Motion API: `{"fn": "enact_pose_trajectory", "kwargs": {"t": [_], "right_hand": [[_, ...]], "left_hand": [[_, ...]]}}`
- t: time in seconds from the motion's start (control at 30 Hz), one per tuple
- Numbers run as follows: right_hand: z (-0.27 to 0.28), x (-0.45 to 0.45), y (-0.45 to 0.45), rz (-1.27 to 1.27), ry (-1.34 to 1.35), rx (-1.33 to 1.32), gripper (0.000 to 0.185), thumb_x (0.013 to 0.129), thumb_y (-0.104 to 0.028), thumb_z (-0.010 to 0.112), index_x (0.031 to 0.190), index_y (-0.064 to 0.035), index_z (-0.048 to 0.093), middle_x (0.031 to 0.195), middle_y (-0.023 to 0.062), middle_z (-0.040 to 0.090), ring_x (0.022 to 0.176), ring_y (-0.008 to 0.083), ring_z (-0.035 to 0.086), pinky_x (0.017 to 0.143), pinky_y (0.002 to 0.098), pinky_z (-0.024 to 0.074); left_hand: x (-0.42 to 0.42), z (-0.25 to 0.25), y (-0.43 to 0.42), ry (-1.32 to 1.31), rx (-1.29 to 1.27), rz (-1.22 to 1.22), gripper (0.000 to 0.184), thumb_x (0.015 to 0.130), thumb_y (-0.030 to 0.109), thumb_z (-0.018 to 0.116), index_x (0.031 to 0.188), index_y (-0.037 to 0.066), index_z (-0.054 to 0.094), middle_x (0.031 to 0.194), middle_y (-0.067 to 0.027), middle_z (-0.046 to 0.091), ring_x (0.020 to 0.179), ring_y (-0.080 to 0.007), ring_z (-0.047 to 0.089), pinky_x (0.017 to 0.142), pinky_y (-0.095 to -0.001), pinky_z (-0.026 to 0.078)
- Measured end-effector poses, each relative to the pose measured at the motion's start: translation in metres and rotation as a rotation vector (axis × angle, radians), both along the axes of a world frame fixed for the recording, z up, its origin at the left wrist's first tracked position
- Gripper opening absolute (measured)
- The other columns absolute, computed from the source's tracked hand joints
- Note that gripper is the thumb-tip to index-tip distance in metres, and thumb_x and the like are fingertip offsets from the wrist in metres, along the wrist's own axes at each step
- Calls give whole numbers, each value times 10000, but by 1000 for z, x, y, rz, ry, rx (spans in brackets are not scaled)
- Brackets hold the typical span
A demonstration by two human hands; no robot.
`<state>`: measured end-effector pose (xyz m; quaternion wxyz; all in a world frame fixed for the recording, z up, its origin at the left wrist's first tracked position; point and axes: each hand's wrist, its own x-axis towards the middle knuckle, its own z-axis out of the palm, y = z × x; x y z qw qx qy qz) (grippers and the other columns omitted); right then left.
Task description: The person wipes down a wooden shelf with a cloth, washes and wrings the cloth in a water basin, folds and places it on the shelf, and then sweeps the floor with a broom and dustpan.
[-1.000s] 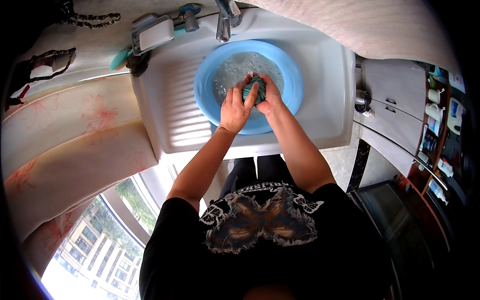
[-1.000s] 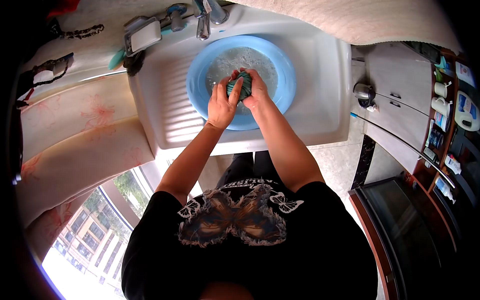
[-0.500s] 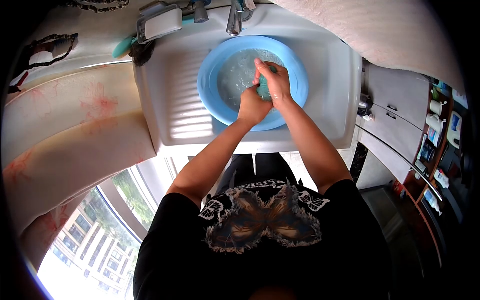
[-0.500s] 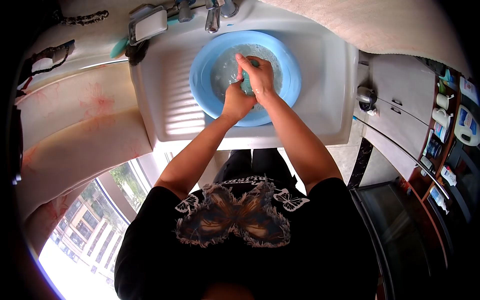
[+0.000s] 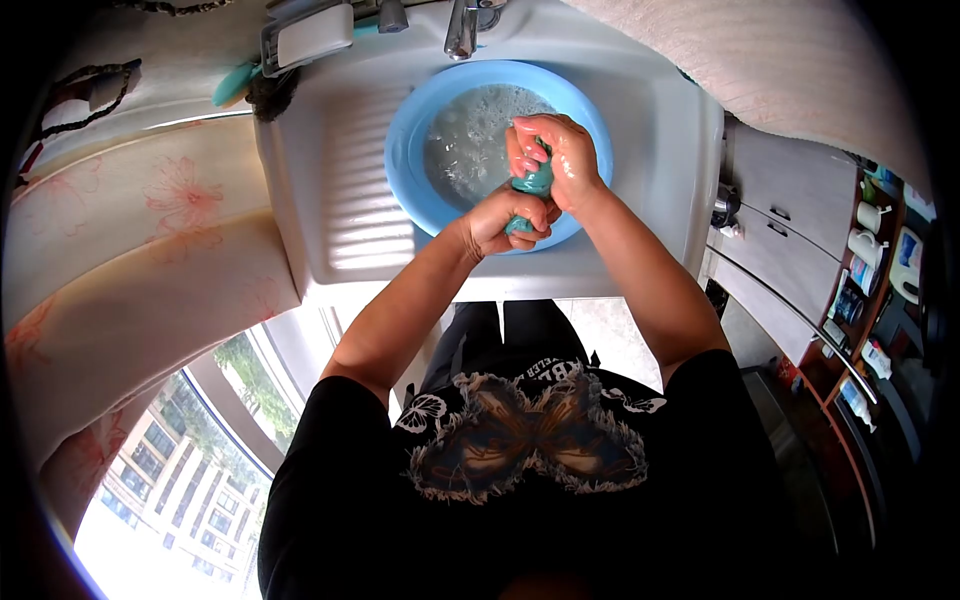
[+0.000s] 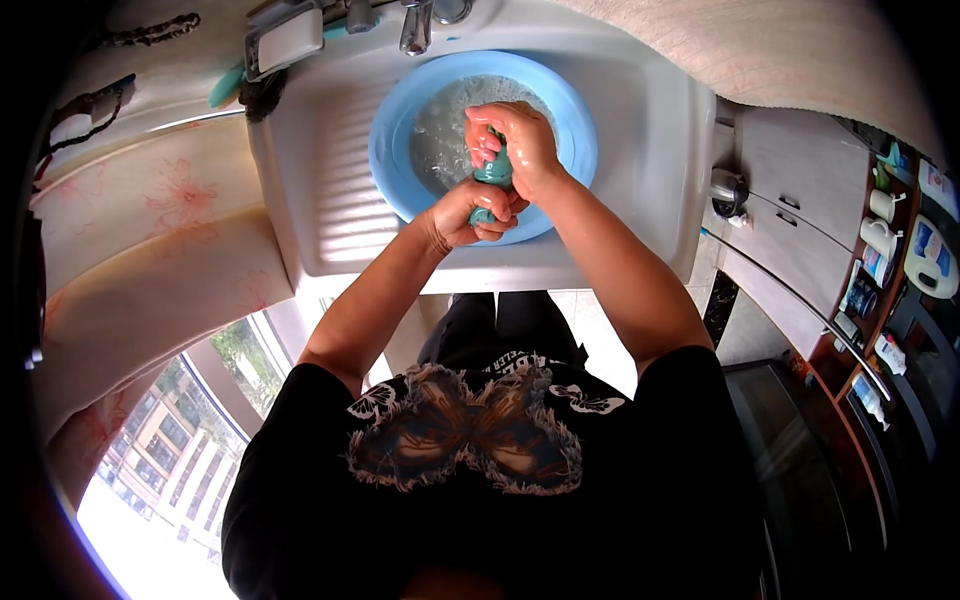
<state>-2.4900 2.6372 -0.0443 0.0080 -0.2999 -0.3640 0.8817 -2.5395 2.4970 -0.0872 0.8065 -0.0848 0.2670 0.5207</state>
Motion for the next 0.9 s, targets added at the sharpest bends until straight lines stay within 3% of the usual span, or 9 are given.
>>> {"fn": "enact_pose_trajectory", "kwargs": {"t": [0.2,0.33,0.4,0.47,0.5,0.53,0.6,0.73,0.9], "right_hand": [[0,3,5,-5,133,-145,415,838,-226,548,528,-96,304,536,82,399,553,195,398,591,313,364],[49,-8,0,139,282,259,375,931,-187,544,606,-4,513,588,60,467,580,157,445,599,290,395],[10,-14,-18,-128,308,564,394,929,-299,608,689,12,586,702,128,608,683,198,584,675,326,465],[-101,-14,-39,-86,-296,959,401,904,-378,637,952,20,647,904,205,665,877,341,649,816,426,498],[-116,-2,-34,312,-525,960,580,862,-404,686,1239,17,559,1112,249,645,1048,436,606,923,495,470],[-131,11,-46,-47,-395,1189,656,877,-384,679,1359,3,462,1212,251,607,1062,411,614,935,476,479],[-58,30,-27,-46,-303,1246,636,897,-340,664,1394,-19,432,1304,243,563,1096,380,620,951,427,487],[46,56,-34,-193,344,-6,538,964,-316,562,1420,-63,431,1305,158,581,1121,278,621,1010,418,463],[90,148,-99,-365,794,-408,636,953,-385,561,1483,-113,338,1437,171,467,1253,323,525,1065,463,417]], "left_hand": [[0,9,0,-142,72,6,181,713,-33,562,750,81,427,708,-11,411,490,-75,309,407,-223,209],[1,47,2,290,57,227,253,706,-66,679,898,57,569,765,-29,523,608,-113,474,455,-247,314],[-9,36,6,738,-144,338,210,689,-30,714,840,56,595,725,-31,555,580,-112,502,435,-254,325],[-29,-15,-15,820,-535,107,196,681,4,732,822,35,600,664,-36,541,491,-117,470,388,-259,309],[-29,-24,-26,914,-639,46,200,683,12,730,831,26,596,652,-38,533,454,-115,443,368,-259,294],[-27,-21,-39,1013,-743,-9,206,686,20,727,841,17,592,640,-39,526,416,-114,417,348,-260,280],[-8,-2,-62,974,-689,86,220,694,42,732,853,8,585,642,-38,525,407,-111,405,341,-263,281],[62,52,-66,980,-363,-69,251,736,81,732,917,46,562,671,-17,519,445,-90,434,355,-239,296],[130,64,-61,769,95,-126,398,836,105,705,1181,109,507,899,3,584,673,-100,558,526,-238,443]]}}
